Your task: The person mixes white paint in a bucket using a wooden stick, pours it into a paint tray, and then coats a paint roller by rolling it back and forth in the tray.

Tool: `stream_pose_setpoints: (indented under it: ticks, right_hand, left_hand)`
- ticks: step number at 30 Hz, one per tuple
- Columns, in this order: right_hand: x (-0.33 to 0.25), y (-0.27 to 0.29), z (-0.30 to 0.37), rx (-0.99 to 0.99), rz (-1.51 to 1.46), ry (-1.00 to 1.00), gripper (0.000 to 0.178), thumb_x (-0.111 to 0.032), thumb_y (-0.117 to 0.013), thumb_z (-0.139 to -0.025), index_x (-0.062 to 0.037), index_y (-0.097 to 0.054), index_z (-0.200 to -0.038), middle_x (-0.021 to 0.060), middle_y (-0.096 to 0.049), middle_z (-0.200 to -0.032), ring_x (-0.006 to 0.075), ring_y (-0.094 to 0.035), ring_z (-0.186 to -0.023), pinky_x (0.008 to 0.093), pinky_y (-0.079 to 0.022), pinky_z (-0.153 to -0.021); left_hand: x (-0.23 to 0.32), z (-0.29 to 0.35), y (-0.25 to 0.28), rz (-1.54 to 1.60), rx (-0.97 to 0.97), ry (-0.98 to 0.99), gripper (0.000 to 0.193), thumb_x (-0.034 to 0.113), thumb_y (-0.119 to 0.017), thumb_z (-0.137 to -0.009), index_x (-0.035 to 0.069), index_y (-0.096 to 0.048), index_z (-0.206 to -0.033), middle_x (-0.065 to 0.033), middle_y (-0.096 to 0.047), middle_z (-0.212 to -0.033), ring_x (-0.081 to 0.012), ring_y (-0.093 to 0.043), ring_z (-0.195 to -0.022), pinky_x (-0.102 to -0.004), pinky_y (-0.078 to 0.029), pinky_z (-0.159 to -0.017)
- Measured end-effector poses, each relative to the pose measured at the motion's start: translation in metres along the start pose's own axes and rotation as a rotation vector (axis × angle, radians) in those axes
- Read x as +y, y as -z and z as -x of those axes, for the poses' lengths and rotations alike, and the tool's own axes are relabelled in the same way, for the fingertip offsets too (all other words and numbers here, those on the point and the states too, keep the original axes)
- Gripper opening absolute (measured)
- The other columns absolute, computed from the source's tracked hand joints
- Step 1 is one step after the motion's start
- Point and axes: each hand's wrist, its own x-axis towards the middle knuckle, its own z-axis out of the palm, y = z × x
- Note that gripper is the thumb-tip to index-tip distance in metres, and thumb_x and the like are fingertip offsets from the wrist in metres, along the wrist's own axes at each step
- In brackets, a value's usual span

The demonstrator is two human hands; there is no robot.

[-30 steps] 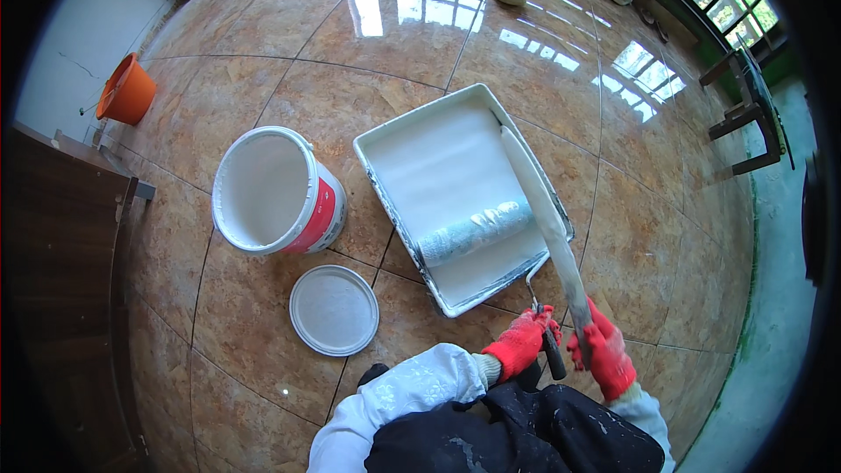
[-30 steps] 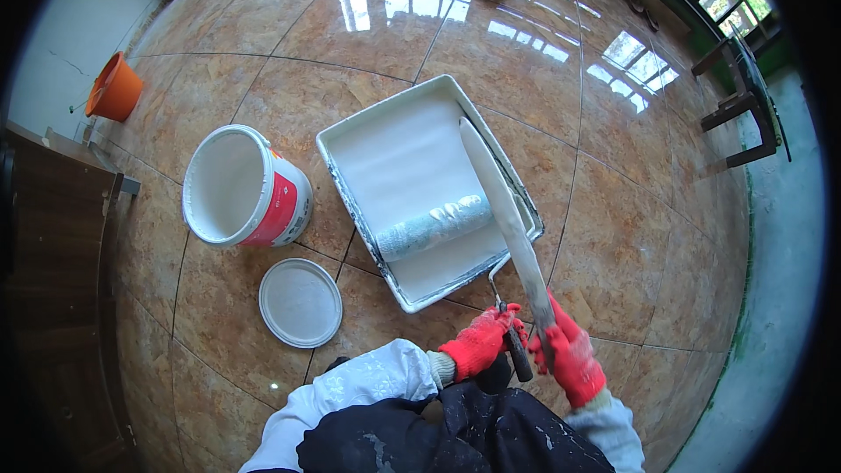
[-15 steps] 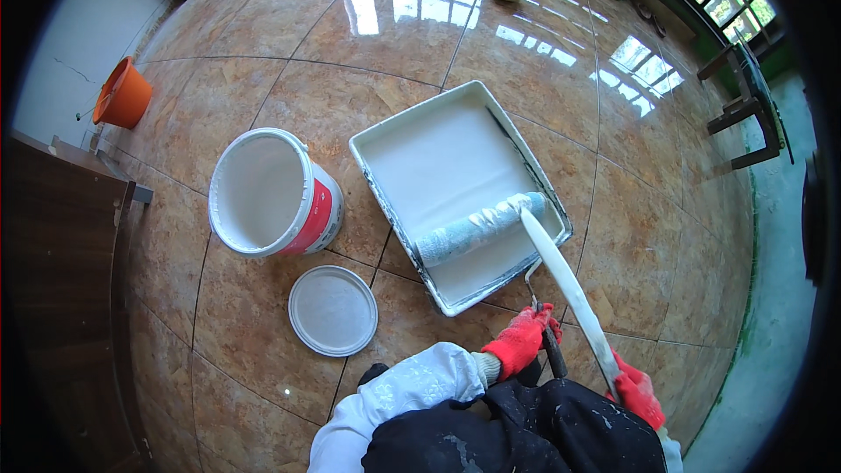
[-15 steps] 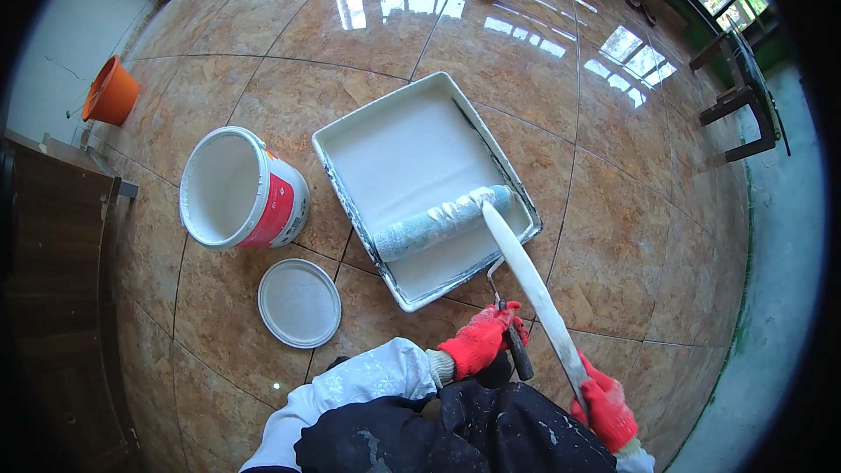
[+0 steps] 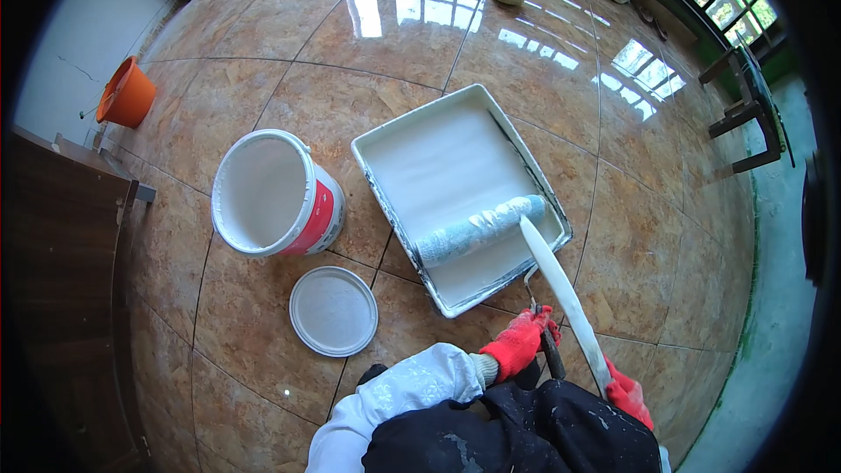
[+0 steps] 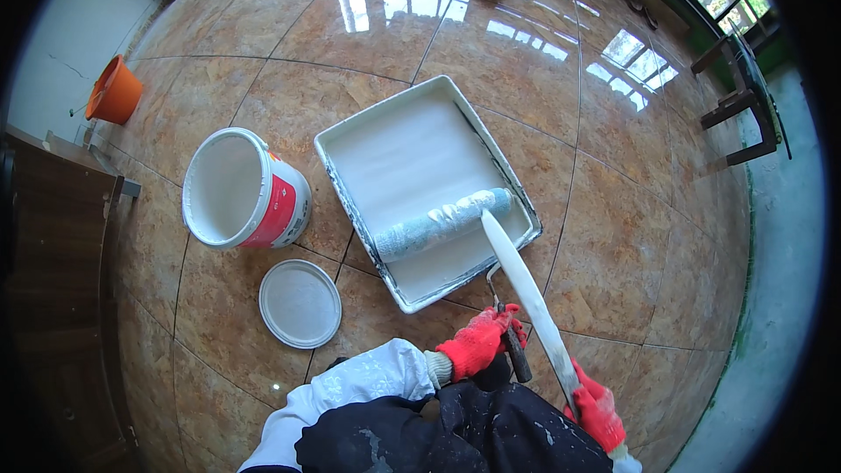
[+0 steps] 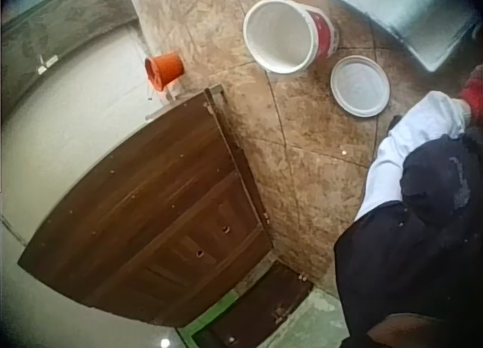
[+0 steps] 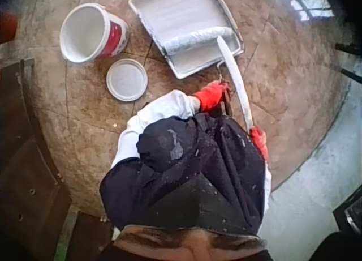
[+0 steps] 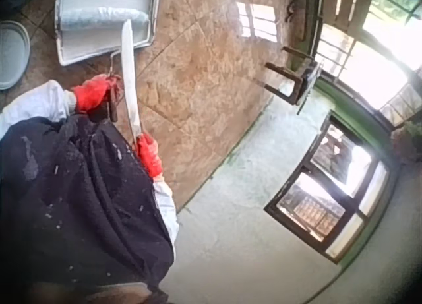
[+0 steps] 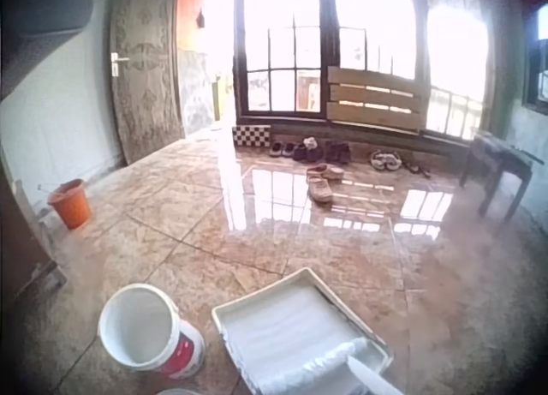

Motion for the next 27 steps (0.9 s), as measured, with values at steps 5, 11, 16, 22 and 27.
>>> stream_pose_setpoints:
  ticks: [5, 11, 16, 22, 27]
  right_hand:
    - [0.004, -0.007, -0.001, 0.006, -0.120, -0.075, 0.049, -0.031, -0.053, -0.091, -0.0060, -0.052, -0.133, 0.0047, -0.062, -0.076, 0.0115, -0.058, -0.057, 0.0265, -0.045, -0.049]
    - [-0.034, -0.046, -0.045, 0.040, 0.041, 0.039, 0.061, -0.005, -0.059, -0.078, -0.0099, -0.046, -0.138, 0.0038, -0.060, -0.069, 0.0117, -0.056, -0.051, 0.0275, -0.046, -0.047]
    - [-0.080, -0.035, -0.028, 0.086, 0.079, -0.073, 0.079, 0.000, -0.060, -0.075, -0.0235, -0.035, -0.146, 0.0035, -0.058, -0.065, 0.0093, -0.053, -0.049, 0.0254, -0.043, -0.042]
    - [-0.108, -0.017, -0.008, 0.159, 0.205, -0.173, 0.079, -0.001, -0.056, -0.076, -0.0257, -0.030, -0.147, 0.0035, -0.056, -0.063, 0.0085, -0.050, -0.047, 0.0255, -0.042, -0.042]
    - [-0.126, -0.019, -0.013, 0.125, 0.184, -0.162, 0.079, -0.002, -0.054, -0.076, -0.0249, -0.031, -0.147, 0.0034, -0.055, -0.062, 0.0088, -0.049, -0.045, 0.0246, -0.041, -0.041]
  left_hand:
    - [0.021, 0.010, -0.010, -0.203, 0.055, 0.007, 0.029, 0.026, -0.043, -0.101, 0.002, -0.046, -0.116, -0.0105, -0.058, -0.098, -0.0207, -0.059, -0.090, -0.0355, -0.051, -0.084]
    - [0.018, 0.008, -0.010, -0.223, 0.019, -0.081, 0.029, 0.026, -0.043, -0.101, 0.002, -0.046, -0.117, -0.0100, -0.058, -0.098, -0.0203, -0.059, -0.090, -0.0341, -0.050, -0.083]
    - [-0.006, -0.001, 0.006, 0.035, -0.022, -0.020, 0.033, 0.024, -0.048, -0.099, 0.003, -0.041, -0.123, -0.0123, -0.058, -0.097, -0.0235, -0.061, -0.086, -0.0354, -0.051, -0.081]
    - [-0.003, 0.004, -0.003, 0.008, -0.029, -0.003, 0.036, 0.022, -0.047, -0.099, 0.001, -0.038, -0.127, -0.0122, -0.059, -0.096, -0.0239, -0.062, -0.085, -0.0359, -0.051, -0.080]
    - [0.010, 0.004, 0.004, -0.108, -0.045, -0.097, 0.037, 0.021, -0.045, -0.100, 0.001, -0.036, -0.130, -0.0110, -0.058, -0.096, -0.0231, -0.062, -0.087, -0.0354, -0.051, -0.081]
